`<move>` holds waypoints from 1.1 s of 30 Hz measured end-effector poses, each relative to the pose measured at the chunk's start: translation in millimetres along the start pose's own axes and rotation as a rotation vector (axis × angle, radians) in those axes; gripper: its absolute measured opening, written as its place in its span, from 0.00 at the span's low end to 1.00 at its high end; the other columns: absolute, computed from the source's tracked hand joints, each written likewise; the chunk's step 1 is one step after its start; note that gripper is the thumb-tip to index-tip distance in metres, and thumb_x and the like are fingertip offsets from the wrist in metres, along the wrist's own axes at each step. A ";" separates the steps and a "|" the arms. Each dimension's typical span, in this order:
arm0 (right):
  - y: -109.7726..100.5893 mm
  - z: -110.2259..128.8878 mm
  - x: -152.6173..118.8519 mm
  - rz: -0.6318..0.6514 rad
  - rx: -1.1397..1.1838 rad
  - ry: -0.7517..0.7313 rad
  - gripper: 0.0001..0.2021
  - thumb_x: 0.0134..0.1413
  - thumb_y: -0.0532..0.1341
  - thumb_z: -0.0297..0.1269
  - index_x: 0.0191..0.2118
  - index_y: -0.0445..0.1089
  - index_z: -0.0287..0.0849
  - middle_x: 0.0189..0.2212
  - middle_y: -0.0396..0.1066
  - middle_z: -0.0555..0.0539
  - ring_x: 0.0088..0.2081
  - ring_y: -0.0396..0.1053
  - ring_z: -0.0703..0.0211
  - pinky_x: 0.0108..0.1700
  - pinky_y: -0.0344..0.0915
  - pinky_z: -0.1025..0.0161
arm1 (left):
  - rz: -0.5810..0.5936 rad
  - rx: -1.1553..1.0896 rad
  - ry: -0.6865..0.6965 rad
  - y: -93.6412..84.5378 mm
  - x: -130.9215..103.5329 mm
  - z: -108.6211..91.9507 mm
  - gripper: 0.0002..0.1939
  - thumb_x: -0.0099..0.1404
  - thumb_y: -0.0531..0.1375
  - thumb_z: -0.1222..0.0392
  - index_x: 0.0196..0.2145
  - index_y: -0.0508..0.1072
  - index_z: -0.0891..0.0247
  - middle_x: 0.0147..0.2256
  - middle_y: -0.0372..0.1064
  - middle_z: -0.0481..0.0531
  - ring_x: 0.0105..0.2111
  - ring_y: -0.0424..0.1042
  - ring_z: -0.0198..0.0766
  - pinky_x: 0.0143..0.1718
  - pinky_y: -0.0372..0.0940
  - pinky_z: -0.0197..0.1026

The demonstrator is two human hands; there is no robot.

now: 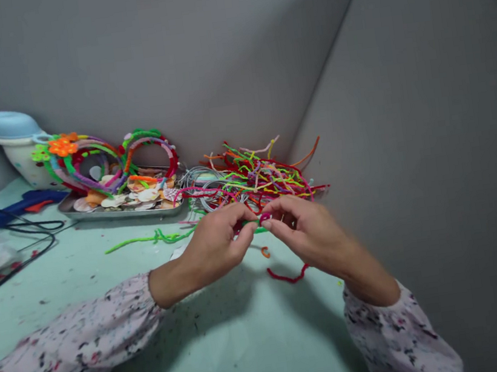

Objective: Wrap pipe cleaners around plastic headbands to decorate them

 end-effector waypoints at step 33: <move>-10.8 -5.1 -2.6 0.184 0.303 -0.135 0.14 0.54 0.60 0.31 0.47 0.72 0.46 0.38 0.74 0.48 0.35 0.69 0.62 0.35 0.66 0.65 | 0.392 -0.506 -0.209 16.4 2.8 12.5 0.10 0.61 0.57 0.55 0.32 0.73 0.65 0.22 0.60 0.44 0.21 0.55 0.29 0.22 0.51 0.31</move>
Point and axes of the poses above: each hand's wrist, its own x-axis towards the middle knuckle, its own y-axis out of the palm, z = x × y, the point moved 8 cm from there along x, towards the middle knuckle
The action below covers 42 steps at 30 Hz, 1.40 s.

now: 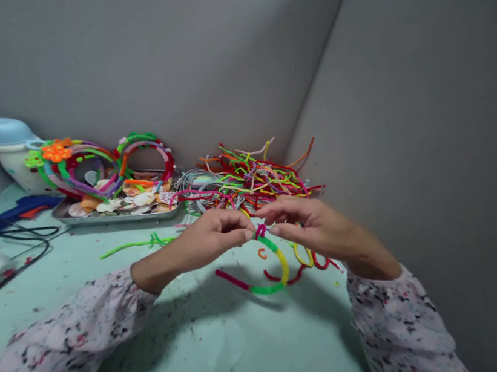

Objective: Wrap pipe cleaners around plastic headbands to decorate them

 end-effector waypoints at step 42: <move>13.5 -26.9 12.2 -0.058 -0.027 0.217 0.09 0.54 0.59 0.39 0.36 0.73 0.41 0.30 0.70 0.50 0.29 0.63 0.65 0.30 0.57 0.67 | -0.187 0.046 -0.023 -3.7 6.5 25.0 0.09 0.59 0.56 0.58 0.30 0.72 0.66 0.23 0.62 0.45 0.22 0.57 0.30 0.25 0.53 0.34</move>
Point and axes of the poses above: each hand's wrist, its own x-axis towards the middle knuckle, its own y-axis out of the palm, z = x × y, the point moved 8 cm from there along x, towards the middle knuckle
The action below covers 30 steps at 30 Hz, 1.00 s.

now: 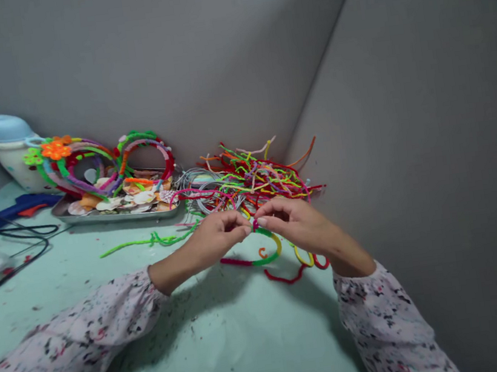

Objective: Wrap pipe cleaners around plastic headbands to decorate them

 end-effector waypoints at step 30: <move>17.7 -3.8 7.0 0.048 0.044 0.019 0.10 0.55 0.59 0.38 0.40 0.74 0.42 0.26 0.69 0.52 0.26 0.60 0.66 0.29 0.56 0.67 | -0.069 -0.437 -0.043 -1.9 5.9 21.0 0.15 0.61 0.58 0.51 0.24 0.64 0.65 0.21 0.54 0.43 0.21 0.52 0.29 0.22 0.47 0.35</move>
Point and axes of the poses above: each hand's wrist, its own x-axis towards the middle knuckle, its own y-axis out of the palm, z = x × y, the point moved 8 cm from there along x, towards the middle knuckle
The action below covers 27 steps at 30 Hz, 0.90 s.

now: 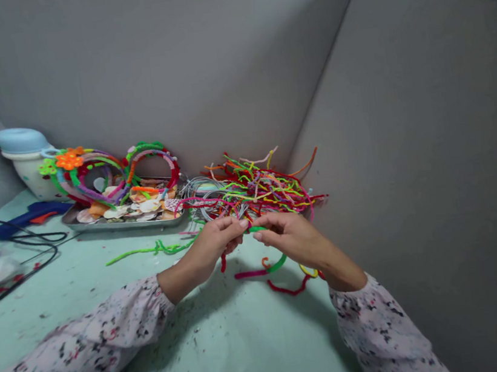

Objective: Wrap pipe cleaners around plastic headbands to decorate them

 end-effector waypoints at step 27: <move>8.7 -15.4 3.1 0.020 0.133 0.112 0.09 0.56 0.58 0.40 0.31 0.70 0.40 0.26 0.68 0.52 0.27 0.62 0.66 0.30 0.57 0.68 | 0.158 0.169 -0.088 5.9 -2.1 6.1 0.08 0.58 0.61 0.57 0.31 0.71 0.65 0.26 0.64 0.45 0.26 0.59 0.32 0.29 0.53 0.34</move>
Point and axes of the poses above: each hand's wrist, its own x-axis towards the middle knuckle, its own y-axis out of the palm, z = x × y, the point moved 8 cm from there along x, towards the middle knuckle
